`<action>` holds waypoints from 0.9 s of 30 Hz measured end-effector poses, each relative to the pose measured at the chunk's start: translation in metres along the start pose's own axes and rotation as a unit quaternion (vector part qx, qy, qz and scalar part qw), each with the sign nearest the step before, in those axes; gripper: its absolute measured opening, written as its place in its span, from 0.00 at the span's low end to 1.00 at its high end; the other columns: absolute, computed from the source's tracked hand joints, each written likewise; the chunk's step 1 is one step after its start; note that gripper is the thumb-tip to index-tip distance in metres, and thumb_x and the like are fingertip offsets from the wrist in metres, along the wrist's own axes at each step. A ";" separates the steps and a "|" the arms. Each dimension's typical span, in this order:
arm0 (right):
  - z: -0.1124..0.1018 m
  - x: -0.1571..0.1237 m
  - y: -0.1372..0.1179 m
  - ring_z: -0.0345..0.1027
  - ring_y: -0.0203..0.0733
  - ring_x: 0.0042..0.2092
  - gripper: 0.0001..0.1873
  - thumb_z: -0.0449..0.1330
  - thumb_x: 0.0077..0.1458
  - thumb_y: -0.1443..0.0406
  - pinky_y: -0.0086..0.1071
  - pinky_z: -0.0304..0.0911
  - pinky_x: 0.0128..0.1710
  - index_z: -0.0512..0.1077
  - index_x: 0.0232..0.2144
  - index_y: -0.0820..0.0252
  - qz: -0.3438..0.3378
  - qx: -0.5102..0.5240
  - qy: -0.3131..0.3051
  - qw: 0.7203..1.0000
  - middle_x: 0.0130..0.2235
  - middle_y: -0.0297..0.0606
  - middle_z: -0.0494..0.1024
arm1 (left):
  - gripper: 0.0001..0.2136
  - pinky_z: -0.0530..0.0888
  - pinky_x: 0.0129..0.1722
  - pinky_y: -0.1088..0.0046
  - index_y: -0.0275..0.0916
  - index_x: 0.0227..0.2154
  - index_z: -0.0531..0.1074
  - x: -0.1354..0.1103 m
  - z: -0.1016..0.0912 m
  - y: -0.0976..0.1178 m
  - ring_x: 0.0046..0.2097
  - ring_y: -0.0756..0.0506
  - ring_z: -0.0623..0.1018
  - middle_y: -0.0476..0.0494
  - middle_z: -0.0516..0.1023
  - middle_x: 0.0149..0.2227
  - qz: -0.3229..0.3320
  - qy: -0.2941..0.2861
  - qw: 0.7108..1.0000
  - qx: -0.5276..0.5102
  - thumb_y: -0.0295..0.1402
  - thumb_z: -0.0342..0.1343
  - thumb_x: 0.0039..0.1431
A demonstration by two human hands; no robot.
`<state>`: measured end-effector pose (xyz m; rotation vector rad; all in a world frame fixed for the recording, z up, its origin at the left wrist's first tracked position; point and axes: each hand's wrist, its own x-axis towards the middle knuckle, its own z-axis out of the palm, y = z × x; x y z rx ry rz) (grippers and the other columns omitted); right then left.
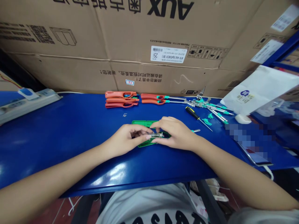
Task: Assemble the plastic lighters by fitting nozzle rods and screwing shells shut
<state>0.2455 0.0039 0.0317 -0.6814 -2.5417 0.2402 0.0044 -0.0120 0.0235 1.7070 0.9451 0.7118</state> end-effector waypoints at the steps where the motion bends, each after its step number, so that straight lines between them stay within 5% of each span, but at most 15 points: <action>1: -0.005 -0.001 0.003 0.71 0.44 0.40 0.20 0.67 0.61 0.56 0.36 0.63 0.41 0.72 0.50 0.59 0.023 0.021 -0.004 0.999 0.38 0.39 0.79 | 0.15 0.76 0.37 0.71 0.36 0.43 0.82 0.000 -0.002 0.000 0.36 0.46 0.79 0.42 0.84 0.38 -0.008 0.007 1.000 -0.007 0.42 0.64 0.59; 7: -0.027 -0.008 0.010 0.65 0.32 0.28 0.06 0.64 0.62 0.62 0.28 0.62 0.30 0.76 0.36 0.60 0.098 0.162 -0.053 0.981 0.33 0.35 0.75 | 0.14 0.79 0.37 0.71 0.37 0.40 0.82 0.005 -0.013 0.002 0.33 0.48 0.80 0.42 0.85 0.35 -0.073 0.071 0.988 -0.114 0.41 0.69 0.55; 14: -0.019 -0.006 0.000 0.70 0.38 0.41 0.05 0.64 0.61 0.68 0.30 0.63 0.40 0.77 0.41 0.59 0.073 0.116 -0.186 0.973 0.44 0.38 0.75 | 0.10 0.81 0.43 0.77 0.37 0.36 0.83 0.005 -0.012 0.006 0.39 0.50 0.84 0.43 0.86 0.38 -0.161 0.066 0.938 -0.300 0.28 0.73 0.49; 21: -0.017 -0.005 0.000 0.65 0.33 0.33 0.03 0.62 0.60 0.71 0.28 0.57 0.33 0.74 0.37 0.60 0.096 0.115 -0.171 0.974 0.38 0.35 0.74 | 0.10 0.81 0.48 0.79 0.39 0.40 0.84 0.004 -0.014 0.010 0.44 0.49 0.85 0.43 0.87 0.41 -0.199 0.061 0.919 -0.336 0.23 0.68 0.55; 27: -0.014 -0.005 0.001 0.64 0.34 0.32 0.05 0.60 0.59 0.72 0.28 0.56 0.31 0.73 0.36 0.60 0.101 0.107 -0.161 0.976 0.37 0.35 0.74 | 0.12 0.81 0.55 0.69 0.39 0.36 0.85 0.005 -0.011 0.007 0.45 0.45 0.85 0.43 0.87 0.42 -0.191 0.042 0.931 -0.310 0.27 0.74 0.47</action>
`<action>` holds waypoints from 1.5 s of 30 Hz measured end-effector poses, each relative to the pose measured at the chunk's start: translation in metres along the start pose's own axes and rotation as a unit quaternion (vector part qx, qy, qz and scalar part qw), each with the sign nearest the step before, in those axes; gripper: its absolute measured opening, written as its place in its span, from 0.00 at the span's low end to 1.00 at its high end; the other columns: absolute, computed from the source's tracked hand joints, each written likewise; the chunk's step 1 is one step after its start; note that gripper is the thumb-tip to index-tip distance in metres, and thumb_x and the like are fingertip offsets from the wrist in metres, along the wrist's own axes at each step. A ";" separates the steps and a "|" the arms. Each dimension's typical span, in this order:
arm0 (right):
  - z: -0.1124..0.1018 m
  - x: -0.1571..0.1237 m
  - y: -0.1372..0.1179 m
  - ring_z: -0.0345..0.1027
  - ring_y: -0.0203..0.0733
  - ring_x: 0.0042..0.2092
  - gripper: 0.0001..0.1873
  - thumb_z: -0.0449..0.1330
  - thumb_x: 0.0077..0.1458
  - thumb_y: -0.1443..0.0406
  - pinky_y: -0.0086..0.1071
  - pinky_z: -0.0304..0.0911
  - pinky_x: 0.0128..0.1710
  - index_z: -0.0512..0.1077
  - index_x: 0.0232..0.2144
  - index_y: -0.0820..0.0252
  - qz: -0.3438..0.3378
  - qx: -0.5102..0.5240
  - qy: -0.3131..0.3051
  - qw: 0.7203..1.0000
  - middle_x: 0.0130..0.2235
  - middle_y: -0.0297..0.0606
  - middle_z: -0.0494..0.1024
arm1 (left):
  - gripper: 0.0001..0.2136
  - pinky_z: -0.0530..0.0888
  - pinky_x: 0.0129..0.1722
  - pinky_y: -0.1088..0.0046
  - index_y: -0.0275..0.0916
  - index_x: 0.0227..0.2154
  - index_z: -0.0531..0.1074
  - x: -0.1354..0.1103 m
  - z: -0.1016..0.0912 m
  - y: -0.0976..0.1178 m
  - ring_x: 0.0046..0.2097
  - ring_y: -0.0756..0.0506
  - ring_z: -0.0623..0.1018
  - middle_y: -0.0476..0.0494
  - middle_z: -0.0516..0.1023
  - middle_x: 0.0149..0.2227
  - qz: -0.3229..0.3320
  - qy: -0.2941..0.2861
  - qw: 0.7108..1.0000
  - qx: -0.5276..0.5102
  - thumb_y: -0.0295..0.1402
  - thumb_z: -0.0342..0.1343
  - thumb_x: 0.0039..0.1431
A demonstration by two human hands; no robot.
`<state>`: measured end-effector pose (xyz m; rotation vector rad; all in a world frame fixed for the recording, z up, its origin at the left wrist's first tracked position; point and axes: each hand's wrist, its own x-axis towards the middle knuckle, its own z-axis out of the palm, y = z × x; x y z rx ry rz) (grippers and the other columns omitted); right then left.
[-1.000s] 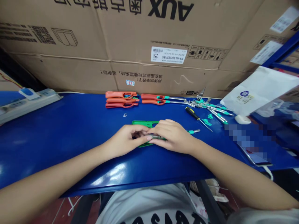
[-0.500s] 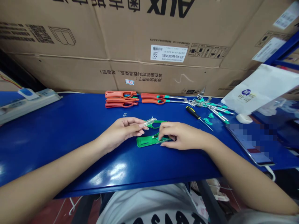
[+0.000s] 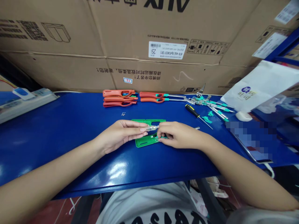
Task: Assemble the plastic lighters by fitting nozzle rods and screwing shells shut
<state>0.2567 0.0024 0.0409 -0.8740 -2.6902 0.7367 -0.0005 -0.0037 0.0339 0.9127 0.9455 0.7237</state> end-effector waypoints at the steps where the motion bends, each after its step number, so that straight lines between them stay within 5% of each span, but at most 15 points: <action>1: 0.001 0.001 0.001 0.64 0.34 0.32 0.04 0.60 0.59 0.72 0.28 0.55 0.31 0.73 0.36 0.60 0.000 -0.004 0.007 1.000 0.37 0.35 0.74 | 0.13 0.81 0.55 0.67 0.39 0.36 0.85 0.000 0.000 -0.001 0.44 0.44 0.85 0.43 0.87 0.42 0.002 -0.006 1.000 0.012 0.29 0.76 0.45; 6: 0.007 0.004 0.005 0.64 0.34 0.32 0.01 0.61 0.60 0.70 0.28 0.56 0.32 0.73 0.35 0.60 0.018 0.010 0.065 0.998 0.35 0.35 0.73 | 0.17 0.82 0.51 0.59 0.38 0.37 0.85 0.002 -0.001 -0.008 0.42 0.40 0.86 0.40 0.87 0.39 0.059 -0.002 0.992 0.114 0.37 0.77 0.44; 14: 0.007 0.007 0.010 0.63 0.31 0.28 0.05 0.63 0.58 0.64 0.26 0.59 0.29 0.74 0.32 0.61 0.088 0.130 0.083 0.984 0.30 0.32 0.72 | 0.20 0.81 0.49 0.61 0.37 0.40 0.82 0.013 -0.011 -0.016 0.43 0.42 0.84 0.40 0.86 0.41 0.142 0.018 0.971 0.193 0.41 0.75 0.46; 24: 0.008 0.010 0.015 0.61 0.30 0.24 0.12 0.66 0.57 0.58 0.26 0.58 0.24 0.71 0.32 0.60 0.144 0.280 0.084 0.945 0.25 0.30 0.73 | 0.16 0.78 0.46 0.65 0.37 0.47 0.81 0.011 -0.014 -0.015 0.44 0.44 0.80 0.40 0.79 0.46 0.206 -0.054 0.925 0.315 0.40 0.65 0.59; 36: 0.011 0.013 0.016 0.62 0.32 0.27 0.16 0.66 0.57 0.53 0.27 0.59 0.26 0.78 0.36 0.61 0.139 0.267 0.079 0.950 0.27 0.31 0.72 | 0.14 0.76 0.45 0.68 0.38 0.48 0.81 0.010 -0.013 -0.015 0.44 0.45 0.79 0.40 0.78 0.45 0.237 -0.063 0.911 0.332 0.39 0.61 0.64; 45: 0.012 0.008 0.017 0.62 0.32 0.29 0.10 0.66 0.57 0.59 0.26 0.58 0.29 0.80 0.37 0.61 0.096 0.212 0.084 0.969 0.27 0.31 0.72 | 0.12 0.76 0.44 0.70 0.38 0.46 0.81 0.010 -0.010 -0.015 0.43 0.46 0.80 0.40 0.80 0.45 0.241 -0.072 0.914 0.319 0.37 0.62 0.63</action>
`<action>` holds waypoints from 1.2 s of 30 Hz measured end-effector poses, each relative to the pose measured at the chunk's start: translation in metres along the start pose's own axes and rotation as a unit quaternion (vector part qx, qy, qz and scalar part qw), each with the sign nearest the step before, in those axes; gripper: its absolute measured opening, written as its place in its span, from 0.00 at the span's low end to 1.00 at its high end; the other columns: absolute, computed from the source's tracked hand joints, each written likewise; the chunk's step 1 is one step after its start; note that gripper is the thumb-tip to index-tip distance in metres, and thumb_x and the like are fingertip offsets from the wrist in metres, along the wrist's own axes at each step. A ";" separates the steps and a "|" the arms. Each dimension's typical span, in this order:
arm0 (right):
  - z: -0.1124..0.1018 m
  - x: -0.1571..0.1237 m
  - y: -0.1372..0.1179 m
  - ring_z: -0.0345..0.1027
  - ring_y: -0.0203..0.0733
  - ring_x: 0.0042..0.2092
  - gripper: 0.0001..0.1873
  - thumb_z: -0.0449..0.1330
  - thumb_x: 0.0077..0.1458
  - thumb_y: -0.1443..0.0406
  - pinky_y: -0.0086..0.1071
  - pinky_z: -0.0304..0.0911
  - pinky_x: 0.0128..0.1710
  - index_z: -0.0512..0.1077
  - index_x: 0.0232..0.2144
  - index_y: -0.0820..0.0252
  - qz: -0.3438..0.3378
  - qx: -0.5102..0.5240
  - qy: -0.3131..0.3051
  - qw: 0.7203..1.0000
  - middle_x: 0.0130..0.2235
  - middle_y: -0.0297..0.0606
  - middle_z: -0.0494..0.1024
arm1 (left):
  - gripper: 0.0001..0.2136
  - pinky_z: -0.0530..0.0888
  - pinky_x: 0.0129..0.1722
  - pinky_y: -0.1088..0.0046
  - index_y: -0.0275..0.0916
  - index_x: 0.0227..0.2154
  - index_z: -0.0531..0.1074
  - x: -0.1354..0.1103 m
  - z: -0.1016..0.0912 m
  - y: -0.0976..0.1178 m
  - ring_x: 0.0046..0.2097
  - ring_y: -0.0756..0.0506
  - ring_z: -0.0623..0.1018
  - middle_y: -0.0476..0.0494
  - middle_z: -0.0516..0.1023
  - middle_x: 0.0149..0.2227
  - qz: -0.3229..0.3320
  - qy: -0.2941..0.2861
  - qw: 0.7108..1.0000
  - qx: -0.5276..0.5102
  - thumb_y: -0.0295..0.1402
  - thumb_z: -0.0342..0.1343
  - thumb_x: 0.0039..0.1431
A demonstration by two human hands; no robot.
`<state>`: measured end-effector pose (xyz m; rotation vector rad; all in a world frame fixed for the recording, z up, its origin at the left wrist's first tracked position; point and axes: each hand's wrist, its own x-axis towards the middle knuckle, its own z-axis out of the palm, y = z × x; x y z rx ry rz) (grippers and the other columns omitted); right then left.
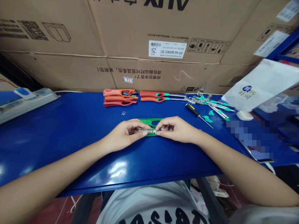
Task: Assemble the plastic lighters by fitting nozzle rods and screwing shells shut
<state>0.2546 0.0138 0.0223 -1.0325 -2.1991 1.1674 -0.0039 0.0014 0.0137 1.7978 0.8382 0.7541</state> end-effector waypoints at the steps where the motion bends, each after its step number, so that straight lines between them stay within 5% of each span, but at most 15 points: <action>1: 0.000 0.000 0.000 0.62 0.32 0.29 0.09 0.66 0.58 0.60 0.25 0.58 0.29 0.80 0.37 0.62 -0.009 -0.006 0.002 1.000 0.27 0.30 0.71 | 0.12 0.76 0.41 0.71 0.37 0.46 0.81 0.000 0.001 0.000 0.41 0.47 0.79 0.40 0.80 0.44 -0.002 0.001 1.000 0.006 0.37 0.62 0.63; 5: 0.001 -0.001 -0.003 0.61 0.31 0.28 0.07 0.65 0.59 0.63 0.25 0.58 0.29 0.79 0.36 0.62 -0.046 -0.023 -0.013 0.999 0.27 0.29 0.70 | 0.12 0.74 0.36 0.73 0.36 0.44 0.82 -0.003 0.004 0.003 0.36 0.48 0.77 0.42 0.81 0.39 0.006 0.009 0.999 0.053 0.36 0.63 0.61; 16: -0.001 -0.002 -0.006 0.61 0.31 0.29 0.06 0.63 0.61 0.64 0.25 0.59 0.30 0.79 0.37 0.62 -0.089 -0.051 -0.036 0.994 0.28 0.30 0.70 | 0.11 0.76 0.42 0.71 0.38 0.44 0.83 -0.006 0.004 0.010 0.40 0.46 0.81 0.41 0.83 0.40 0.053 -0.015 0.988 0.143 0.37 0.61 0.64; 27: 0.000 -0.001 -0.006 0.69 0.32 0.31 0.15 0.63 0.54 0.69 0.24 0.69 0.25 0.69 0.44 0.60 0.047 0.144 -0.027 0.988 0.34 0.31 0.73 | 0.13 0.73 0.37 0.72 0.36 0.40 0.78 -0.004 0.007 0.006 0.36 0.48 0.76 0.44 0.78 0.36 -0.016 0.055 0.997 0.055 0.41 0.62 0.61; 36: 0.001 0.003 -0.005 0.69 0.31 0.23 0.16 0.69 0.53 0.58 0.25 0.70 0.19 0.77 0.38 0.65 0.110 0.179 -0.042 0.977 0.26 0.32 0.76 | 0.13 0.72 0.37 0.72 0.37 0.39 0.77 -0.003 0.006 0.006 0.36 0.48 0.75 0.46 0.79 0.35 -0.047 0.060 0.997 0.009 0.42 0.64 0.59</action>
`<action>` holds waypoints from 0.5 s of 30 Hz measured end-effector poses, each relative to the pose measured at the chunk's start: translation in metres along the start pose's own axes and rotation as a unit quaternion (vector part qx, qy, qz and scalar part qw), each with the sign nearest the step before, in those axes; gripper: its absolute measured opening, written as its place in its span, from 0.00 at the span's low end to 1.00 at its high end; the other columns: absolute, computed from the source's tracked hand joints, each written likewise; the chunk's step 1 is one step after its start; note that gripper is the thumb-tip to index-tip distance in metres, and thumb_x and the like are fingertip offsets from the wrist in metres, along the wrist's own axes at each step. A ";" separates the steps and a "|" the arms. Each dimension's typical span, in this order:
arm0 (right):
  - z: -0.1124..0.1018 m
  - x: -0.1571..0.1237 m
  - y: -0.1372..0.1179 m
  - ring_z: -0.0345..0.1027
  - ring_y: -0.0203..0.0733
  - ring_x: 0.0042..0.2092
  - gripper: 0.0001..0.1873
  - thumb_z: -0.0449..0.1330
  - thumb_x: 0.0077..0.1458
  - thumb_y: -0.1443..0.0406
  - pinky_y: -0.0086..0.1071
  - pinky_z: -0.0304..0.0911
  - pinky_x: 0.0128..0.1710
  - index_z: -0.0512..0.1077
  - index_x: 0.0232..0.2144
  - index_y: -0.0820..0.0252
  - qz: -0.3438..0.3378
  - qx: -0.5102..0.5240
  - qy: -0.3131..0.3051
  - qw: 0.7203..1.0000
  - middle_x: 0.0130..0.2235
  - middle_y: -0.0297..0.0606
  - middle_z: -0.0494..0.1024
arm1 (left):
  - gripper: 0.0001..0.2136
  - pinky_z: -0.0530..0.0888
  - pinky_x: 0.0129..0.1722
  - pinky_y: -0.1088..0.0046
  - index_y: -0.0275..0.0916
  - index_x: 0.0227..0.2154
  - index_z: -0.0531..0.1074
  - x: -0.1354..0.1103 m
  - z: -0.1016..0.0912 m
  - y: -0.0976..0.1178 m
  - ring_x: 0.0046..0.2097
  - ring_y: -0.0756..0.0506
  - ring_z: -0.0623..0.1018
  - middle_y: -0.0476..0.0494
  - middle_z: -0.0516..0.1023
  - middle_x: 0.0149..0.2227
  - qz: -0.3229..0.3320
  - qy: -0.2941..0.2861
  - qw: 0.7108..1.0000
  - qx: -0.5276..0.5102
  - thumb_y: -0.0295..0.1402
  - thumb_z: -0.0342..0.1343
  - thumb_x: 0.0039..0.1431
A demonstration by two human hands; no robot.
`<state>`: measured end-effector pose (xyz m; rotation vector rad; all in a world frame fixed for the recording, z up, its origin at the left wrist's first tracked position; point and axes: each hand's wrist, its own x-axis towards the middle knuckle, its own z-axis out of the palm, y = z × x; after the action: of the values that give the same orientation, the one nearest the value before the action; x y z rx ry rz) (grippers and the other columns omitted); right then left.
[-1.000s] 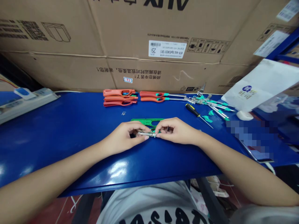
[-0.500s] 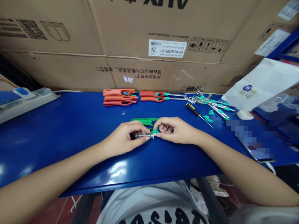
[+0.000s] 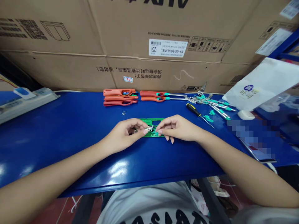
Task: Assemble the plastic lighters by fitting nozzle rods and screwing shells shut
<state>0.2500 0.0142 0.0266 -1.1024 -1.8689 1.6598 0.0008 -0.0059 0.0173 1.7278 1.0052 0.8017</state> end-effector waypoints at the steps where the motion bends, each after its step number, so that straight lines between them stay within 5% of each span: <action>1: 0.000 0.000 -0.001 0.68 0.31 0.22 0.19 0.69 0.52 0.55 0.26 0.70 0.19 0.77 0.38 0.65 0.004 -0.001 0.000 1.000 0.25 0.32 0.76 | 0.13 0.72 0.37 0.72 0.37 0.39 0.77 0.000 0.000 0.000 0.36 0.48 0.75 0.46 0.79 0.35 0.001 -0.002 1.000 0.001 0.42 0.64 0.59; 5: 0.003 -0.002 -0.004 0.66 0.30 0.20 0.23 0.68 0.54 0.50 0.25 0.67 0.17 0.78 0.37 0.65 0.011 -0.029 0.010 0.999 0.26 0.33 0.77 | 0.13 0.72 0.37 0.72 0.37 0.40 0.78 -0.001 0.000 -0.002 0.36 0.49 0.75 0.46 0.79 0.35 0.001 -0.005 1.000 -0.002 0.41 0.65 0.59; 15: 0.003 -0.002 -0.002 0.60 0.28 0.17 0.15 0.64 0.59 0.55 0.22 0.59 0.15 0.75 0.35 0.63 -0.001 -0.066 0.021 0.998 0.20 0.26 0.69 | 0.13 0.73 0.37 0.72 0.36 0.40 0.79 -0.001 0.000 -0.002 0.36 0.48 0.76 0.45 0.79 0.36 0.011 -0.004 1.000 0.000 0.40 0.66 0.58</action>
<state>0.2486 0.0104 0.0288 -1.1779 -1.9748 1.5180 -0.0005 -0.0065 0.0153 1.7442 0.9828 0.8078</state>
